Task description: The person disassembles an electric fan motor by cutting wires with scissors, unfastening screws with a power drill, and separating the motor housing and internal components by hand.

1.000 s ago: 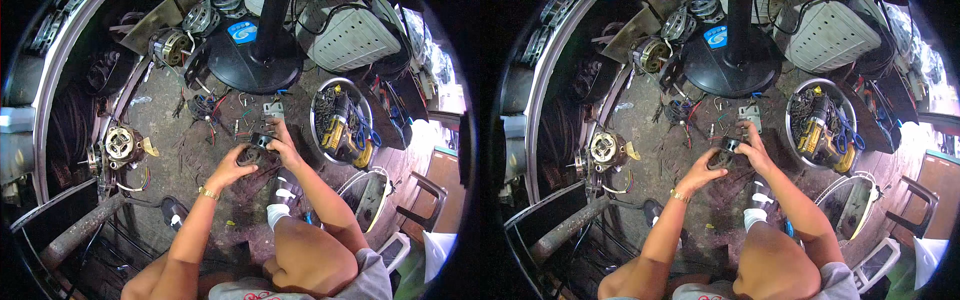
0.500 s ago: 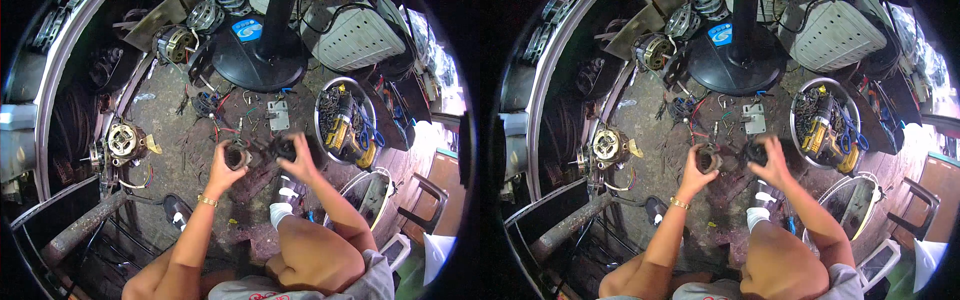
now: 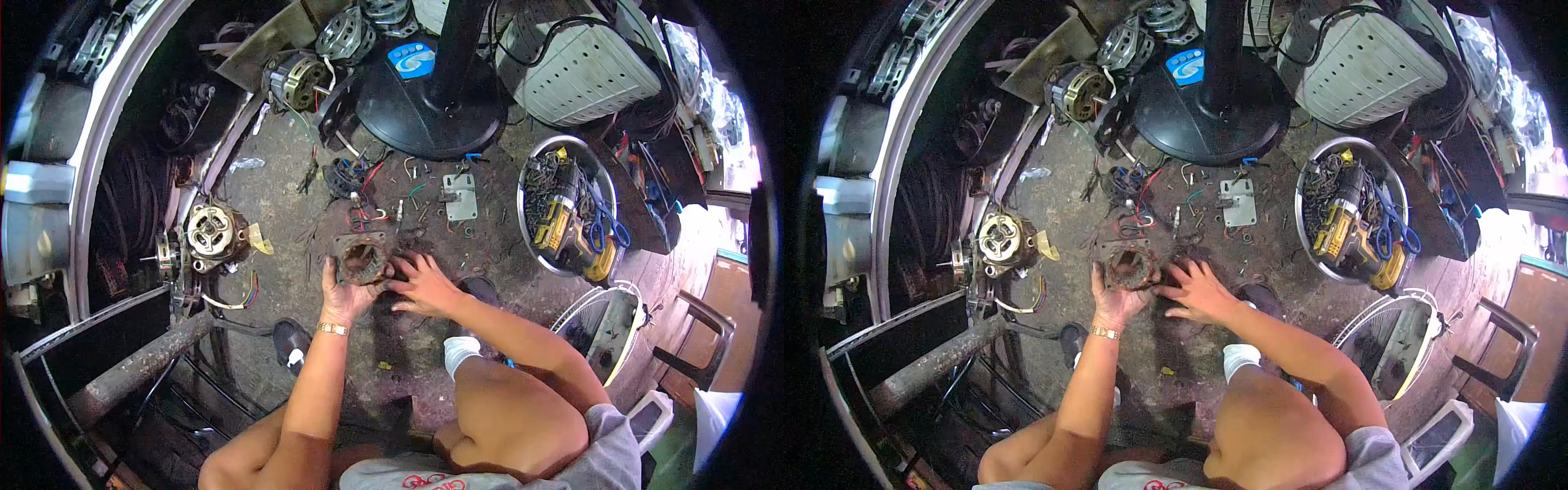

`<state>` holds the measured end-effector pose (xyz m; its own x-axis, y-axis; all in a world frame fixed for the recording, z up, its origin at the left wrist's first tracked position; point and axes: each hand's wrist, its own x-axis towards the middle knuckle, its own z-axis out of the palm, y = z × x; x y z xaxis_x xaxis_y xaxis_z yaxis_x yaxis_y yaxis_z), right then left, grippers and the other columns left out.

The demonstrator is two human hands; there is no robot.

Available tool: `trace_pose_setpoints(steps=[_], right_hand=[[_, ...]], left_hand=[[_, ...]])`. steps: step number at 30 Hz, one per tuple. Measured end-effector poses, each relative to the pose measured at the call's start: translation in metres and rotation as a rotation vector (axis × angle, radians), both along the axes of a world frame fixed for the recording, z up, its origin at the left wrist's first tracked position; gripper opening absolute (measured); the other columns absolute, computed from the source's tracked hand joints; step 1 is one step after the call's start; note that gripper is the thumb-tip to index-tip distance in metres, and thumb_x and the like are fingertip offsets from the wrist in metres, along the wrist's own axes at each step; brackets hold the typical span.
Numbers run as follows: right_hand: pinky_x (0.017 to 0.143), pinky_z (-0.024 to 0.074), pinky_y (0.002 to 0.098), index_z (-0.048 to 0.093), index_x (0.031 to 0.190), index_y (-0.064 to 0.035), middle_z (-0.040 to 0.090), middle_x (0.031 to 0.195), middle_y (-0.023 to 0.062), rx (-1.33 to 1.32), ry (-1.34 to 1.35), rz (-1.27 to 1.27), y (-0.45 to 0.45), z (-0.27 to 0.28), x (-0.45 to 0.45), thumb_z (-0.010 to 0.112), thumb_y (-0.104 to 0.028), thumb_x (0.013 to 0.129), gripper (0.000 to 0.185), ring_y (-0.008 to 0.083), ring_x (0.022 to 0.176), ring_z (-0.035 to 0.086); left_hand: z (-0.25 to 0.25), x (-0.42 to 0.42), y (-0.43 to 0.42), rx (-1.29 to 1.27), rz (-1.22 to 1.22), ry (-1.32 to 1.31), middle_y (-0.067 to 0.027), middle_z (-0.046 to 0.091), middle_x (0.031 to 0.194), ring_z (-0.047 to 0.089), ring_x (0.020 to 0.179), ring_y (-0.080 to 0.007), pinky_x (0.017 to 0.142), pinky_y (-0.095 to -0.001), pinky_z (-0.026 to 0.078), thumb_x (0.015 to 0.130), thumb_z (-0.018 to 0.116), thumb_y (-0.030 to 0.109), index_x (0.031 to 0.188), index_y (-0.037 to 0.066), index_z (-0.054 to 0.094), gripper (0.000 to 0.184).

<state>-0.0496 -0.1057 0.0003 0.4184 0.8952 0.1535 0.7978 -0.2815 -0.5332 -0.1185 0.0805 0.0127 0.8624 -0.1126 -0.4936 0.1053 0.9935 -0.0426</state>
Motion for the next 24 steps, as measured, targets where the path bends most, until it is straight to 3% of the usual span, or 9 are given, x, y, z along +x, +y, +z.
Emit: trace_pose_setpoints(steps=[4, 9, 13, 16, 17, 19, 21, 23, 24], right_hand=[[0.076, 0.0492, 0.0445, 0.054, 0.107, -0.0131, 0.048, 0.111, 0.017, -0.206, 0.199, -0.049, 0.006, -0.01, 0.02, 0.059, -0.009, 0.078, 0.029, 0.0363, 0.1, 0.053], [0.082, 0.0469, 0.0429, 0.052, 0.111, -0.0072, 0.055, 0.102, 0.0198, -0.034, 0.628, -0.386, 0.02, -0.01, 0.018, 0.063, -0.007, 0.074, 0.038, 0.0375, 0.1, 0.054], [0.099, 0.0363, 0.0379, 0.044, 0.125, -0.0015, 0.049, 0.126, 0.0193, -0.069, 0.862, -0.417, 0.026, -0.005, 0.018, 0.064, -0.02, 0.082, 0.051, 0.0316, 0.119, 0.046], [0.108, 0.0222, 0.0381, 0.026, 0.142, -0.0073, 0.029, 0.145, 0.0112, 0.572, 1.743, -0.402, 0.014, 0.014, 0.02, 0.062, -0.037, 0.085, 0.074, 0.0235, 0.134, 0.025], [0.106, 0.0262, 0.0374, 0.027, 0.141, -0.0063, 0.033, 0.141, 0.0117, 0.678, 1.778, -0.382, 0.009, 0.013, 0.018, 0.066, -0.028, 0.082, 0.074, 0.0236, 0.132, 0.03], [0.103, 0.0309, 0.0371, 0.031, 0.138, -0.0045, 0.036, 0.138, 0.0113, 0.562, 1.748, -0.618, 0.0, 0.02, 0.02, 0.069, -0.018, 0.077, 0.073, 0.0226, 0.127, 0.036], [0.1, 0.0347, 0.0356, 0.036, 0.134, -0.0034, 0.045, 0.13, 0.0118, 0.438, 1.452, -0.615, -0.019, 0.018, 0.028, 0.07, -0.01, 0.072, 0.071, 0.0215, 0.119, 0.044], [0.098, 0.0357, 0.0342, 0.04, 0.128, -0.0016, 0.052, 0.12, 0.0123, 0.247, 1.261, -0.616, -0.031, 0.022, 0.034, 0.072, -0.011, 0.07, 0.067, 0.0217, 0.112, 0.049], [0.096, 0.0373, 0.0329, 0.041, 0.126, -0.001, 0.053, 0.117, 0.0116, 0.179, 1.238, -0.603, -0.036, 0.018, 0.034, 0.071, -0.012, 0.071, 0.064, 0.0207, 0.11, 0.049]], left_hand=[[0.006, -0.011, 0.021, 0.449, -0.108, 0.061, -0.0153, 0.051, 0.121, 0.05, 0.107, -0.0361, 0.095, -0.0544, 0.038, 0.064, 0.063, 0.066, 0.128, 0.009, 0.045, 0.087], [0.01, -0.01, 0.046, 0.413, 0.045, 0.065, -0.0134, 0.053, 0.118, 0.05, 0.104, -0.0332, 0.094, -0.0492, 0.039, 0.064, 0.064, 0.063, 0.125, 0.007, 0.049, 0.084], [0.04, 0.009, 0.033, 0.763, 0.003, -0.03, -0.0132, 0.056, 0.115, 0.055, 0.104, -0.0278, 0.095, -0.0421, 0.043, 0.066, 0.072, 0.045, 0.128, 0.004, 0.043, 0.08], [0.04, 0.019, 0.001, 1.565, -0.349, -0.016, -0.0144, 0.048, 0.121, 0.045, 0.117, -0.0262, 0.101, -0.04, 0.036, 0.068, 0.075, 0.029, 0.133, 0.003, 0.033, 0.082], [0.035, 0.022, -0.013, 1.874, -0.446, -0.097, -0.0137, 0.044, 0.124, 0.039, 0.124, -0.0234, 0.104, -0.0393, 0.032, 0.069, 0.076, 0.025, 0.136, 0.004, 0.03, 0.084], [0.028, 0.024, -0.038, 1.856, -0.318, -0.291, -0.0139, 0.04, 0.126, 0.038, 0.124, -0.0244, 0.104, -0.0381, 0.032, 0.072, 0.072, 0.023, 0.134, 0.002, 0.031, 0.077], [0.013, 0.021, -0.036, 1.557, -0.35, -0.248, -0.0147, 0.045, 0.121, 0.043, 0.119, -0.0279, 0.102, -0.0389, 0.034, 0.072, 0.068, 0.016, 0.128, 0.002, 0.037, 0.066], [-0.005, 0.03, -0.008, 2.146, -0.424, -0.176, -0.0226, 0.042, 0.124, 0.044, 0.113, -0.0377, 0.1, -0.0421, 0.035, 0.069, 0.065, 0.014, 0.125, -0.001, 0.039, 0.063], [-0.017, 0.036, 0.009, 2.131, -0.346, 0.046, -0.0222, 0.044, 0.123, 0.044, 0.112, -0.0382, 0.099, -0.0425, 0.035, 0.07, 0.063, 0.011, 0.124, 0.0, 0.04, 0.06]])
